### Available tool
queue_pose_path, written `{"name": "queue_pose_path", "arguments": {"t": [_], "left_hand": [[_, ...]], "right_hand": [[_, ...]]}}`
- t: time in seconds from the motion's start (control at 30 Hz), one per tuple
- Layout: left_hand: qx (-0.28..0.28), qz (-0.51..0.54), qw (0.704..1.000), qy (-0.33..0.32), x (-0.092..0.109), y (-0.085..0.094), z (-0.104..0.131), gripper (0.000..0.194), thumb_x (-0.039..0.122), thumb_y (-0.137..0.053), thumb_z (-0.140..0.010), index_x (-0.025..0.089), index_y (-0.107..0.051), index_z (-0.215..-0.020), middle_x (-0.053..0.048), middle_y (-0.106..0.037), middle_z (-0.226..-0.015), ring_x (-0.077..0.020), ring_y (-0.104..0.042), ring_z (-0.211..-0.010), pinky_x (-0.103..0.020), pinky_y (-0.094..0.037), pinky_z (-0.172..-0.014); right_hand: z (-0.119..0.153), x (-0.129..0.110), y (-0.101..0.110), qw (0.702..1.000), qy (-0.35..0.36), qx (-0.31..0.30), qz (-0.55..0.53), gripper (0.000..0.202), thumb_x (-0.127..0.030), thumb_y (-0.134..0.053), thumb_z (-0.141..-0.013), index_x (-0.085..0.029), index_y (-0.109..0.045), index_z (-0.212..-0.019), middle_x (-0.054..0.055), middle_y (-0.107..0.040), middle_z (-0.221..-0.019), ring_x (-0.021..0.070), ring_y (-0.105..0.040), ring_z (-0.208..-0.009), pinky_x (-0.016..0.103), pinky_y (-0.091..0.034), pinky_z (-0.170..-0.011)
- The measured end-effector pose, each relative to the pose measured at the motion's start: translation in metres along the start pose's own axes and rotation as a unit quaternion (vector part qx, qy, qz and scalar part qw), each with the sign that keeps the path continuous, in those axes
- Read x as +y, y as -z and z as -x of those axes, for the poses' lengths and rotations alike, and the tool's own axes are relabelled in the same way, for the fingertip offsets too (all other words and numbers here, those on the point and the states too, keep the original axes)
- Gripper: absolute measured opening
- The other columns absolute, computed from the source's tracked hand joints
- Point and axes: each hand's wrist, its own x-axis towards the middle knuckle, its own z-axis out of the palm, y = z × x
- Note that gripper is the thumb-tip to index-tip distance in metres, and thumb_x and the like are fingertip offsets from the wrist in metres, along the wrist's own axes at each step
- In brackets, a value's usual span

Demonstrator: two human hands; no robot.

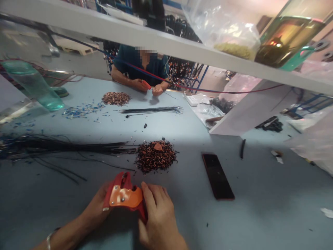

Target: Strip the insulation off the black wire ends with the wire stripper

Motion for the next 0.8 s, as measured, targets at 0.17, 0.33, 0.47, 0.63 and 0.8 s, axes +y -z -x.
{"name": "queue_pose_path", "arguments": {"t": [0.17, 0.33, 0.47, 0.63, 0.8], "left_hand": [[-0.002, -0.031, 0.999, -0.005, 0.0014, 0.0002, -0.0014, 0.036, 0.051, -0.076, -0.067, 0.015, -0.075, -0.070, -0.006, -0.073, -0.067, -0.0193, -0.064, -0.063, -0.026, -0.053, -0.061], [-0.019, -0.055, 0.997, -0.042, 0.0001, 0.0011, -0.0031, 0.052, 0.066, -0.069, -0.066, 0.015, -0.074, -0.069, -0.006, -0.071, -0.065, -0.0177, -0.060, -0.061, -0.025, -0.051, -0.062], [-0.030, -0.066, 0.997, -0.042, -0.0015, 0.0019, -0.0026, 0.061, 0.074, -0.064, -0.063, 0.015, -0.073, -0.069, -0.007, -0.071, -0.067, -0.0197, -0.060, -0.065, -0.026, -0.051, -0.064], [-0.019, -0.067, 0.997, -0.026, 0.0006, 0.0008, -0.0028, 0.048, 0.063, -0.072, -0.066, 0.015, -0.075, -0.074, -0.007, -0.073, -0.072, -0.0202, -0.061, -0.068, -0.026, -0.051, -0.068], [-0.026, -0.015, 1.000, -0.001, -0.0035, 0.0008, -0.0041, 0.039, 0.053, -0.078, -0.064, 0.015, -0.075, -0.076, -0.005, -0.072, -0.072, -0.0196, -0.060, -0.069, -0.027, -0.051, -0.068]], "right_hand": [[-0.0015, -0.0004, -0.0026, 1.000, -0.003, 0.013, 0.000, 0.060, -0.013, -0.050, -0.068, -0.011, -0.044, -0.128, 0.018, -0.063, -0.105, 0.0304, -0.061, -0.091, 0.047, -0.056, -0.077], [-0.0036, -0.0019, -0.0036, 0.999, -0.013, 0.016, 0.038, 0.044, -0.012, -0.047, -0.068, -0.013, -0.050, -0.112, 0.013, -0.065, -0.085, 0.0263, -0.061, -0.072, 0.040, -0.055, -0.060], [-0.0034, -0.0007, -0.0037, 0.999, -0.011, 0.002, 0.047, 0.040, -0.011, -0.046, -0.069, -0.013, -0.050, -0.108, 0.011, -0.065, -0.080, 0.0243, -0.060, -0.065, 0.036, -0.053, -0.055], [-0.0023, 0.0022, -0.0050, 0.999, -0.004, -0.010, 0.049, 0.037, -0.010, -0.044, -0.067, -0.013, -0.051, -0.103, 0.010, -0.064, -0.075, 0.0241, -0.060, -0.060, 0.034, -0.049, -0.050], [-0.0006, 0.0054, -0.0088, 0.999, -0.019, -0.009, 0.030, 0.034, -0.011, -0.044, -0.063, -0.016, -0.053, -0.095, 0.010, -0.066, -0.073, 0.0243, -0.063, -0.058, 0.032, -0.047, -0.049]]}}
